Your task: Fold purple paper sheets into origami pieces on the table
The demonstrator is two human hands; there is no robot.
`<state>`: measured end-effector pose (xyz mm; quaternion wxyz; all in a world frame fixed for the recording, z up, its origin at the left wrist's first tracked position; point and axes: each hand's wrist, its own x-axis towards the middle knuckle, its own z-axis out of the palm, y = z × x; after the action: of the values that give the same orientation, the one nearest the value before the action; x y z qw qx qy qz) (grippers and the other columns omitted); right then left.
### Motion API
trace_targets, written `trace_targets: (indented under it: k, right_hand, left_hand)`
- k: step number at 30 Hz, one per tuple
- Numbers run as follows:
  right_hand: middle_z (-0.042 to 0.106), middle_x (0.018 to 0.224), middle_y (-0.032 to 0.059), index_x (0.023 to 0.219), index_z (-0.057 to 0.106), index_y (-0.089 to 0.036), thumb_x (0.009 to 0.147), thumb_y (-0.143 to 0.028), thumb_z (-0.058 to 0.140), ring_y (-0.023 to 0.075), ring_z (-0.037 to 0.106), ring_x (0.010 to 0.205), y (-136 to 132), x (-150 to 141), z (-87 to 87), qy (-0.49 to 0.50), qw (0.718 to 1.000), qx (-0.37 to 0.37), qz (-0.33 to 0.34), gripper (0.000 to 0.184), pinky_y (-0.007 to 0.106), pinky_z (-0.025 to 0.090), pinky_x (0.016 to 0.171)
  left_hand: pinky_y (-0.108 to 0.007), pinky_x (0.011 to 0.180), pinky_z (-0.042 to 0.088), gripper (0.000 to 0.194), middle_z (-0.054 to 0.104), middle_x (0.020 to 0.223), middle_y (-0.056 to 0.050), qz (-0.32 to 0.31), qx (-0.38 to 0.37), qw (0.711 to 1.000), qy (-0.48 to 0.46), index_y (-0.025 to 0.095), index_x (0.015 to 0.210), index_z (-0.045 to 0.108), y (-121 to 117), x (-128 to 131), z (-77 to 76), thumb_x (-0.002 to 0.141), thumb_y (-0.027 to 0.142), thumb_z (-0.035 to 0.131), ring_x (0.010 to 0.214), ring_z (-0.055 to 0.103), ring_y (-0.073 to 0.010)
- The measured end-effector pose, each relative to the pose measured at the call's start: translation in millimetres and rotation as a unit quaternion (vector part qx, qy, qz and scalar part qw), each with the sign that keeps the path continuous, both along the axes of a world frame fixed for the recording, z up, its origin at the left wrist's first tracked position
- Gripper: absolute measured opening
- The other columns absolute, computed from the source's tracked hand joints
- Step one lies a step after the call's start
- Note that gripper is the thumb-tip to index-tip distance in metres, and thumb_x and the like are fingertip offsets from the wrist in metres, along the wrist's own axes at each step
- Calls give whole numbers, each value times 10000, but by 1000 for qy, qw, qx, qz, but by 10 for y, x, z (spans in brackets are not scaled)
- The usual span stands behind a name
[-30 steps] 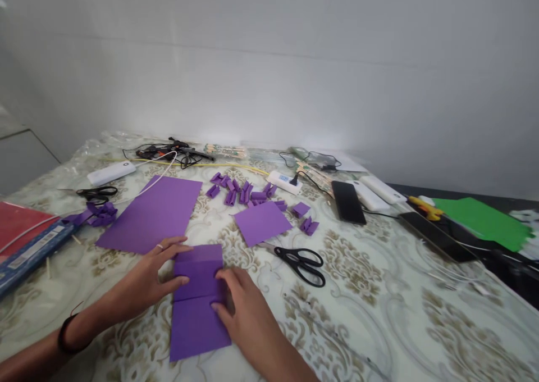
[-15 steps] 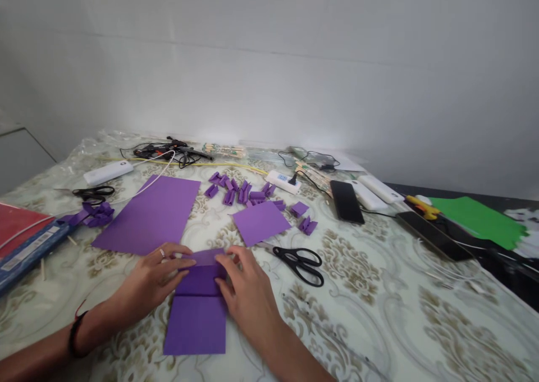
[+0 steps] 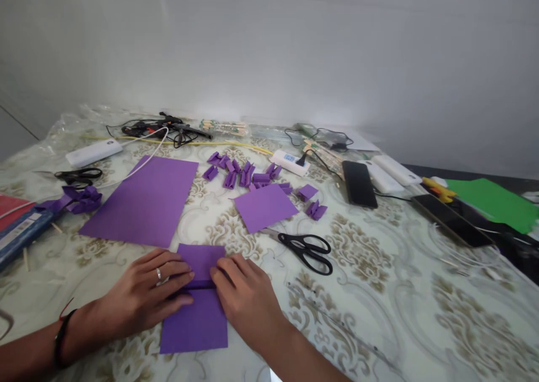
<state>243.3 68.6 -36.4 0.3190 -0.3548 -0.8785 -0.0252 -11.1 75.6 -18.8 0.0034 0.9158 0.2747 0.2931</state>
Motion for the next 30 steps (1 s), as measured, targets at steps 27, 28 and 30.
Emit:
trace_targets:
  k: [27, 28, 30]
  right_hand:
    - [774, 1335, 97, 1232, 808, -215, 1061, -67, 608, 248, 725, 1234, -97, 287, 1, 36, 982, -185, 19, 302, 425, 636, 1095]
    - [768, 1343, 95, 1237, 805, -220, 1060, -70, 611, 250, 719, 1248, -99, 290, 3, 40, 980, -196, 18, 302, 425, 631, 1104]
    - [755, 1365, 89, 1248, 795, -227, 1054, -65, 616, 251, 700, 1282, -110, 295, 12, 49, 976, -212, 18, 310, 421, 624, 1118]
  left_hand:
    - [-484, 1246, 475, 302, 737, 1442, -50, -44, -151, 987, 33, 143, 1340, 725, -140, -189, -147, 1076, 41, 621, 1380, 624, -247]
    - [-487, 1251, 468, 298, 732, 1454, -46, -42, -160, 986, 35, 139, 1343, 724, -149, -187, -130, 1083, 44, 613, 1382, 619, -251]
    - [-473, 1261, 451, 277, 735, 1446, -38, -31, -164, 985, 40, 131, 1329, 728, -163, -182, -79, 1107, 59, 579, 1374, 618, -251]
